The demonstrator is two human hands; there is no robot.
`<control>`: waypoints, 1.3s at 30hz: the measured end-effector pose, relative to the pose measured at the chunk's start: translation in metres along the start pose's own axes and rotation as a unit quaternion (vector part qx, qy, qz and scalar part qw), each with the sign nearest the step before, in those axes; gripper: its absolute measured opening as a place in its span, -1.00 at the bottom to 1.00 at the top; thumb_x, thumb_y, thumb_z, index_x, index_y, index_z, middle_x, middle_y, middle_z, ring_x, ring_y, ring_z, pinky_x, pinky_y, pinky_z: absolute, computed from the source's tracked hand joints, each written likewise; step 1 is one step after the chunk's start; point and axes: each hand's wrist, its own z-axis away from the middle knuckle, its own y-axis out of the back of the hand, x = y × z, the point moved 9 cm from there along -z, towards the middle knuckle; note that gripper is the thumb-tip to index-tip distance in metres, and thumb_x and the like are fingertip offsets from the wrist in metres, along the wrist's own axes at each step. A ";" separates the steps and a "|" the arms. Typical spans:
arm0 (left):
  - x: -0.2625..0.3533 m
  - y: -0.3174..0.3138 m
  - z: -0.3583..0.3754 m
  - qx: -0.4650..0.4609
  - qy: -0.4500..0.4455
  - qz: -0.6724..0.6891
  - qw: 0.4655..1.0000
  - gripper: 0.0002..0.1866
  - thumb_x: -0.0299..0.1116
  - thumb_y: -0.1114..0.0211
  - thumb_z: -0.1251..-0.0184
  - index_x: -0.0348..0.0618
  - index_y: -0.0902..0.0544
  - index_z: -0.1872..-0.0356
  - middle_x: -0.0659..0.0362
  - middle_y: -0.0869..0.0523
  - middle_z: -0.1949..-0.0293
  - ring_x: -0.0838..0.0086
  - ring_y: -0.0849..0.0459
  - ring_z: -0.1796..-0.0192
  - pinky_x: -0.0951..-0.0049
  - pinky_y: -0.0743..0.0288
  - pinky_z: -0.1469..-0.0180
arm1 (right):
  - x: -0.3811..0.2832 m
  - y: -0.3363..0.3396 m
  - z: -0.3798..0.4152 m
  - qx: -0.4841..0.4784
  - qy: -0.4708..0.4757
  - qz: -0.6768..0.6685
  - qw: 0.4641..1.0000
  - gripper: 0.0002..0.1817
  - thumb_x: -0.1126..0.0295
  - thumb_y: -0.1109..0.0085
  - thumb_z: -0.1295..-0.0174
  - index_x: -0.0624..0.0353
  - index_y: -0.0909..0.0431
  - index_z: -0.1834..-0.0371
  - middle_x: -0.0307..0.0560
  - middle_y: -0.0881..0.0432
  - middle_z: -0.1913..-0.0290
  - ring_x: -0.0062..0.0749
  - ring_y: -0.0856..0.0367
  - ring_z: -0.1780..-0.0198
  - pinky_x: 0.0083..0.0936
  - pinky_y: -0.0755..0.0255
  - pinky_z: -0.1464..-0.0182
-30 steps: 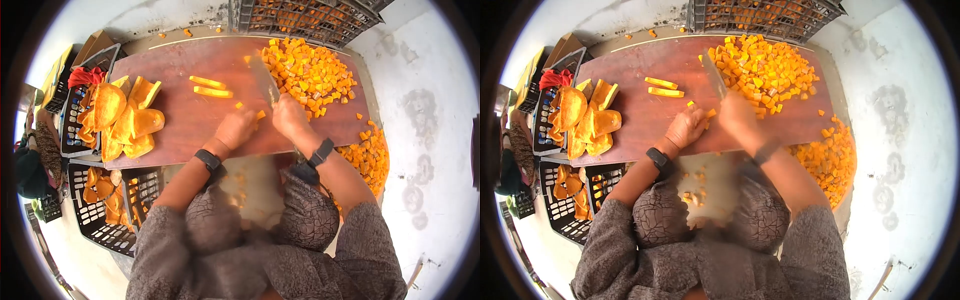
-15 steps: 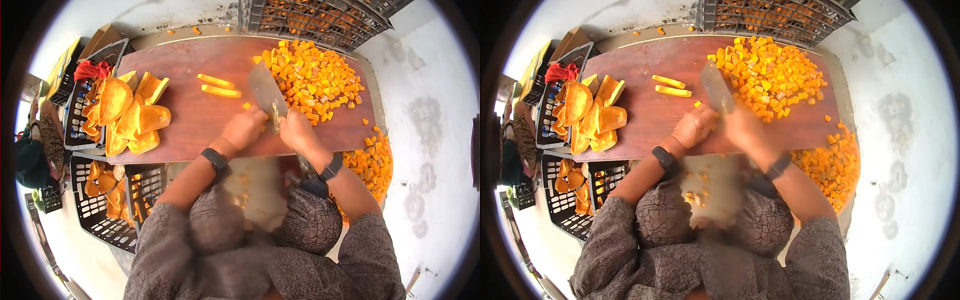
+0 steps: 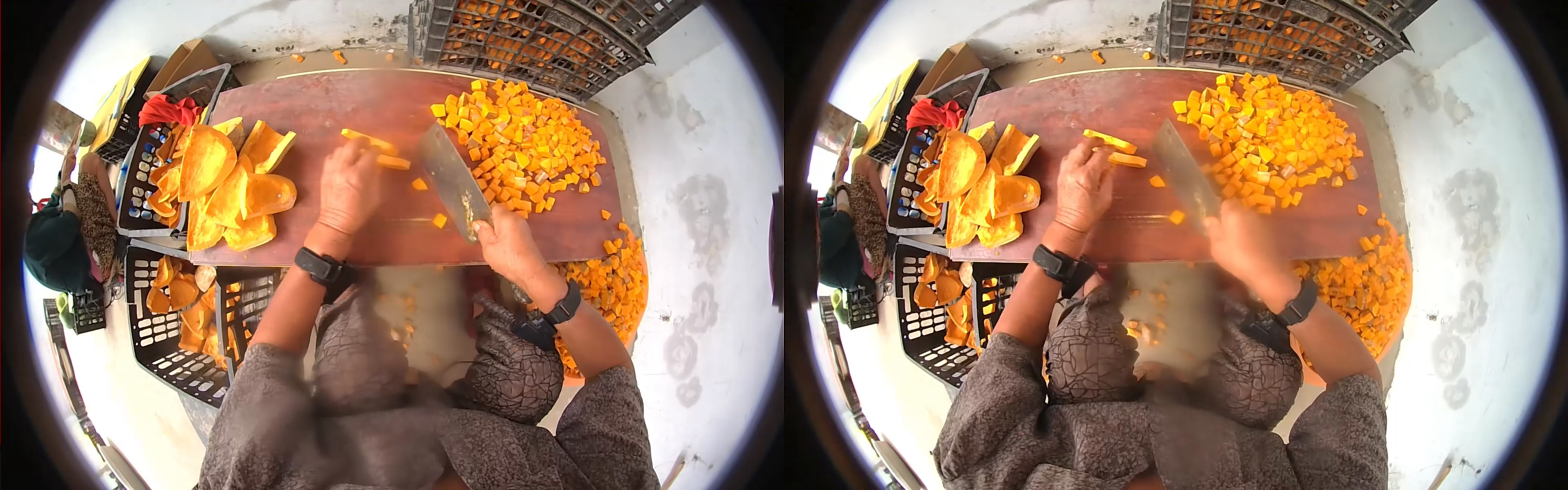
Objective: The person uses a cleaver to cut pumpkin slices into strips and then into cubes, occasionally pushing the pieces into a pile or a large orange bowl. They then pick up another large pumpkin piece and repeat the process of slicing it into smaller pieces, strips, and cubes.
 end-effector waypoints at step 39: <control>0.055 -0.068 0.026 -0.143 -0.087 0.131 0.977 -0.80 -0.45 -0.24 -0.14 -0.13 -0.62 0.18 0.00 -0.63 0.26 0.02 -0.62 0.14 0.11 -0.53 0.05 | -0.004 0.039 0.003 0.103 0.048 0.030 0.993 -0.78 0.33 -0.12 -0.30 0.29 -0.40 0.31 0.31 -0.56 0.49 0.30 -0.57 0.37 0.03 -0.43 0.35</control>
